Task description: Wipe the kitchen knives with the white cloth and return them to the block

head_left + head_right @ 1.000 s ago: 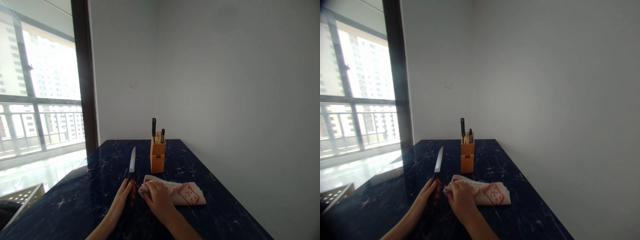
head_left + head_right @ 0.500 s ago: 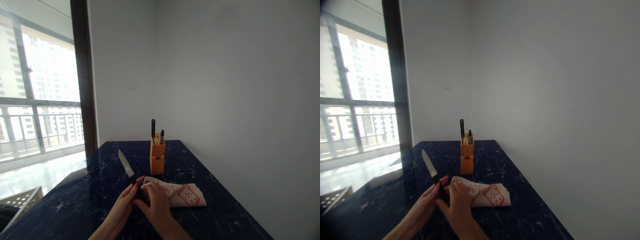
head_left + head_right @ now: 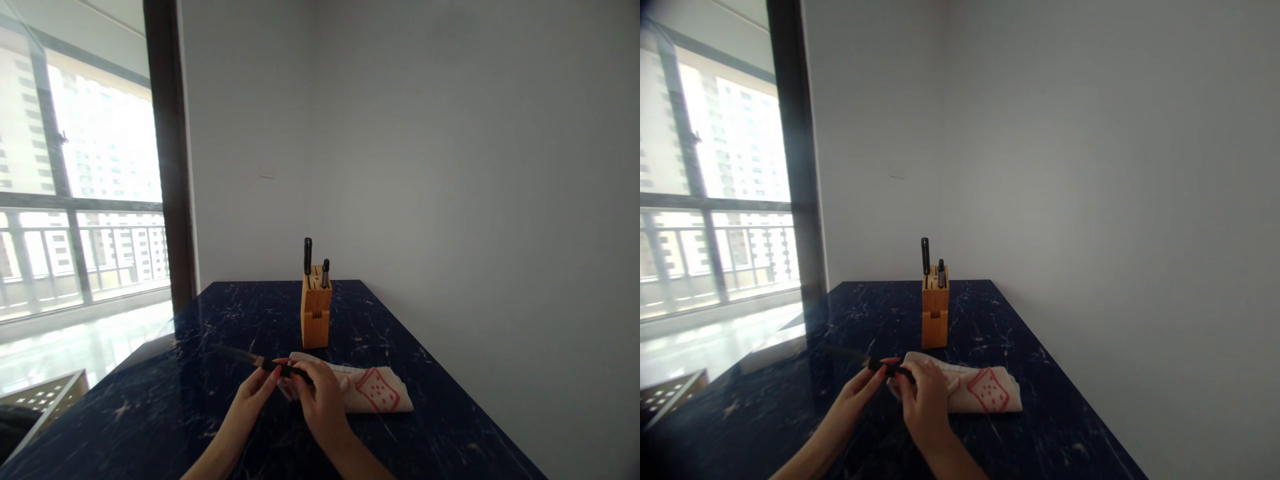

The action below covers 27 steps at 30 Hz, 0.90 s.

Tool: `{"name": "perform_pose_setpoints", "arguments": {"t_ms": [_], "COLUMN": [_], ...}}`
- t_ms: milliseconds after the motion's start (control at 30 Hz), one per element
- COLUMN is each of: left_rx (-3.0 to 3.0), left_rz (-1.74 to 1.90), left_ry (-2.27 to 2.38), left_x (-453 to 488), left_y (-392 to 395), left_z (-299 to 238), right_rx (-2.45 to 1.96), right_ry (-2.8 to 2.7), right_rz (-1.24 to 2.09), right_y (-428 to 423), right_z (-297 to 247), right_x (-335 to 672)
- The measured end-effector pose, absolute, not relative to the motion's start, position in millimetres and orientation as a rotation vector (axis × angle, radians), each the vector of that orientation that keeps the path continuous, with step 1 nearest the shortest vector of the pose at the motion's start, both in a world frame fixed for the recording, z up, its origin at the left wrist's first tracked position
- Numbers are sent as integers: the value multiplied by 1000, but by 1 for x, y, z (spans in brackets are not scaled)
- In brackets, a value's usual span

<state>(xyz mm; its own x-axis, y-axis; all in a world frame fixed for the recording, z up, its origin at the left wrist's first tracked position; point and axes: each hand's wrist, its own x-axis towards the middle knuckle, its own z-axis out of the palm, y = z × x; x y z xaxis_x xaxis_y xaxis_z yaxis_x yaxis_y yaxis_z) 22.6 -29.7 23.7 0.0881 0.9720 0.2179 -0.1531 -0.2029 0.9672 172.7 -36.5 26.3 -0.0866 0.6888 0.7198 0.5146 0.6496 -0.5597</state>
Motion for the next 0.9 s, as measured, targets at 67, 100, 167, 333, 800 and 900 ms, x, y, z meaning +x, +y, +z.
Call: {"name": "perform_pose_setpoints", "arguments": {"t_ms": [67, 100, 167, 333, 800, 900], "left_rx": [1340, 1358, 1398, 1452, 1461, 1439], "left_rz": [1395, 1422, 1469, 1512, 1546, 1558], "left_ry": [953, 984, 1054, 1130, 1304, 1410], "left_x": [21, 21, 19, 14, 7, 0], "left_y": [-30, -31, -33, -38, -31, -22], "left_z": [23, 23, 25, 26, 16, 13], "right_rx": [-957, -955, -966, -997, -984, -1084], "right_ry": [-1673, -1649, -1622, -1595, -1632, -1593], "right_rz": [263, 293, 327, 343, 368, 238], "right_y": [-36, -36, -35, -35, -26, -23], "right_z": [27, 27, 27, 27, 19, 20], "right_x": [174, 174, 175, 176, 178, 179]}}
